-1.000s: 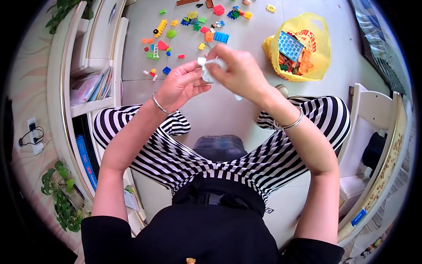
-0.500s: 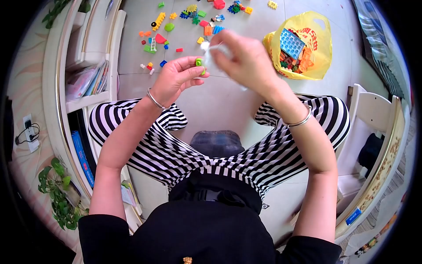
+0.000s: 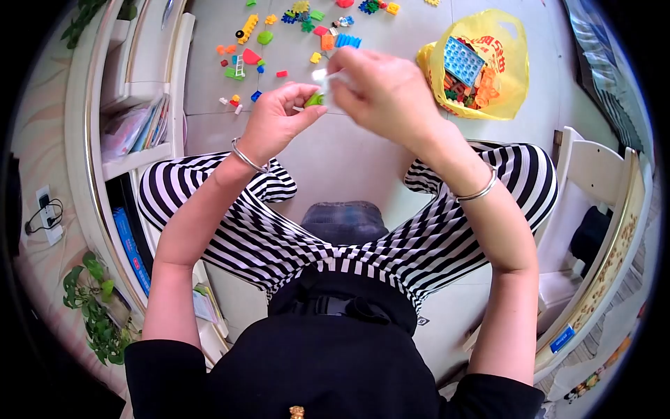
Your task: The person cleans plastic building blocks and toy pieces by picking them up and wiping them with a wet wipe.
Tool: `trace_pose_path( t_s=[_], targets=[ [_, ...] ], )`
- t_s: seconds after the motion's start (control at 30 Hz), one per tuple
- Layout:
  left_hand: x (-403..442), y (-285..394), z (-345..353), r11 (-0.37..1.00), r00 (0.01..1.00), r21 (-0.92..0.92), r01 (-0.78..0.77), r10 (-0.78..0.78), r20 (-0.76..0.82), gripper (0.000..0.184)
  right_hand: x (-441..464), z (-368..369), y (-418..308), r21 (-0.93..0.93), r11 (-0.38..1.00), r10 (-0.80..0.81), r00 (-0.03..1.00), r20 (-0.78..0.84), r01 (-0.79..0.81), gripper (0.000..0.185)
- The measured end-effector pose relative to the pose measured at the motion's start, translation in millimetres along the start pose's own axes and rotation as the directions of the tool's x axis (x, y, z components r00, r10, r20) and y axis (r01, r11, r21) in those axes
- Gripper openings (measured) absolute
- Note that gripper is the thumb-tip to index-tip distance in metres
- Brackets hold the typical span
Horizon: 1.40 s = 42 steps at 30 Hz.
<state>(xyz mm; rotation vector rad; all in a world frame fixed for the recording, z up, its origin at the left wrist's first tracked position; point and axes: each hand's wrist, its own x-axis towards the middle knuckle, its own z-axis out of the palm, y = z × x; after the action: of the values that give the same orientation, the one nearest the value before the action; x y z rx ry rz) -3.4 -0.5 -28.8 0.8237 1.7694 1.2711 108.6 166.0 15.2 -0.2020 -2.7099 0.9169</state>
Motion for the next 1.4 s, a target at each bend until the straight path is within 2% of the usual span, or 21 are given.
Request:
trace_pose_path(
  t_s=[0.07, 0.13, 0.2, 0.27, 0.33, 0.4, 0.47, 0.53, 0.6, 0.67, 0.73, 0.8, 0.87, 0.9, 0.93, 1.0, 1.07, 1.13, 1.17, 1.27, 1.4],
  targets=[
    [1, -2, 1, 1.0, 1.0, 0.019, -0.025, 0.025, 0.01, 0.023, -3, 5, -6, 0.082, 0.994, -0.08, 0.994, 0.071, 0.074, 0.013],
    [1, 0, 0, 0.997, 0.998, 0.046, -0.057, 0.056, 0.019, 0.023, -3, 6, 3, 0.012, 0.998, -0.06, 0.994, 0.088, 0.059, 0.014],
    [0, 3, 0, 0.996, 0.997, 0.056, -0.076, 0.077, -0.009, 0.023, 3, -1, 8, -0.051, 0.994, 0.09, 0.995, -0.052, -0.093, 0.014],
    [1, 1, -1, 0.99, 0.993, 0.084, -0.116, 0.117, -0.008, 0.023, 3, 0, 0, -0.016, 0.996, 0.089, 0.995, -0.036, -0.09, 0.014],
    [0, 4, 1, 0.981, 0.988, 0.116, -0.153, 0.153, 0.008, 0.023, -1, 9, -4, 0.114, 0.993, -0.046, 0.996, 0.079, 0.037, 0.016],
    [-2, 11, 2, 0.989, 0.993, 0.083, -0.119, 0.118, 0.017, 0.022, -2, 10, 5, 0.03, 0.999, -0.045, 0.998, 0.048, 0.044, 0.016],
    [-3, 15, 0, 0.987, 0.991, 0.093, -0.132, 0.132, 0.007, 0.023, 4, 1, 9, -0.01, 0.987, 0.162, 0.986, 0.034, -0.162, 0.016],
    [-3, 11, 1, 0.986, 0.991, 0.098, -0.136, 0.136, 0.008, 0.023, 6, -1, -1, 0.1, 0.967, 0.223, 0.969, 0.108, -0.234, 0.016],
    [-1, 6, -2, 0.999, 0.999, 0.019, -0.027, 0.027, 0.024, 0.022, 1, 11, -2, 0.166, 0.983, 0.057, 0.988, 0.144, -0.08, 0.017],
    [-2, 11, -4, 0.999, 1.0, -0.044, -0.017, 0.017, 0.013, 0.021, -1, 13, 10, 0.07, 0.998, 0.007, 0.999, 0.031, -0.009, 0.018],
    [1, 13, -6, 0.993, 1.0, -0.118, -0.011, 0.01, -0.012, 0.019, 6, 2, 6, 0.128, 0.973, 0.19, 0.981, 0.024, -0.192, 0.016],
    [3, 8, -4, 0.924, 0.998, -0.379, -0.059, 0.062, -0.004, 0.02, 3, 4, -2, 0.235, 0.956, 0.172, 0.984, 0.034, -0.175, 0.016],
    [1, 12, -6, 0.907, 0.999, -0.422, 0.001, 0.018, 0.042, 0.018, 2, 11, -2, 0.396, 0.906, 0.131, 0.989, 0.068, -0.147, 0.016],
    [1, 16, -8, 0.886, 0.997, -0.461, 0.05, -0.014, 0.081, 0.017, 3, 8, 3, 0.326, 0.912, 0.222, 0.968, 0.116, -0.249, 0.017],
    [0, 17, -9, 0.887, 0.997, -0.459, 0.044, -0.01, 0.078, 0.017, 4, 7, 5, 0.325, 0.914, 0.218, 0.97, 0.112, -0.243, 0.017],
    [0, 17, -9, 0.866, 0.996, -0.496, 0.069, -0.028, 0.088, 0.018, 6, 3, 5, 0.462, 0.861, 0.251, 0.967, -0.027, -0.211, 0.017],
    [3, 16, -8, 0.877, 0.998, -0.48, 0.017, 0.013, 0.059, 0.017, 5, 5, -1, 0.482, 0.86, 0.207, 0.978, -0.03, -0.167, 0.016],
    [2, 15, -9, 0.888, 0.998, -0.458, -0.033, 0.055, 0.035, 0.017, 2, 11, -1, 0.473, 0.88, 0.039, 0.999, 0.012, -0.04, 0.015],
    [1, 16, -11, 0.902, 0.996, -0.433, -0.01, 0.049, 0.079, 0.017, 3, 4, 1, 0.459, 0.877, 0.099, 0.988, 0.115, -0.141, 0.014],
    [1, 22, -12, 0.913, 0.996, -0.408, -0.01, 0.043, 0.072, 0.02, 8, -6, 2, 0.433, 0.871, 0.231, 0.971, 0.058, -0.233, 0.014],
    [-3, 23, -13, 0.906, 0.99, -0.422, 0.039, 0.021, 0.137, 0.021, 5, 1, -9, 0.526, 0.85, -0.048, 0.998, 0.05, 0.014, 0.014]
  ],
)
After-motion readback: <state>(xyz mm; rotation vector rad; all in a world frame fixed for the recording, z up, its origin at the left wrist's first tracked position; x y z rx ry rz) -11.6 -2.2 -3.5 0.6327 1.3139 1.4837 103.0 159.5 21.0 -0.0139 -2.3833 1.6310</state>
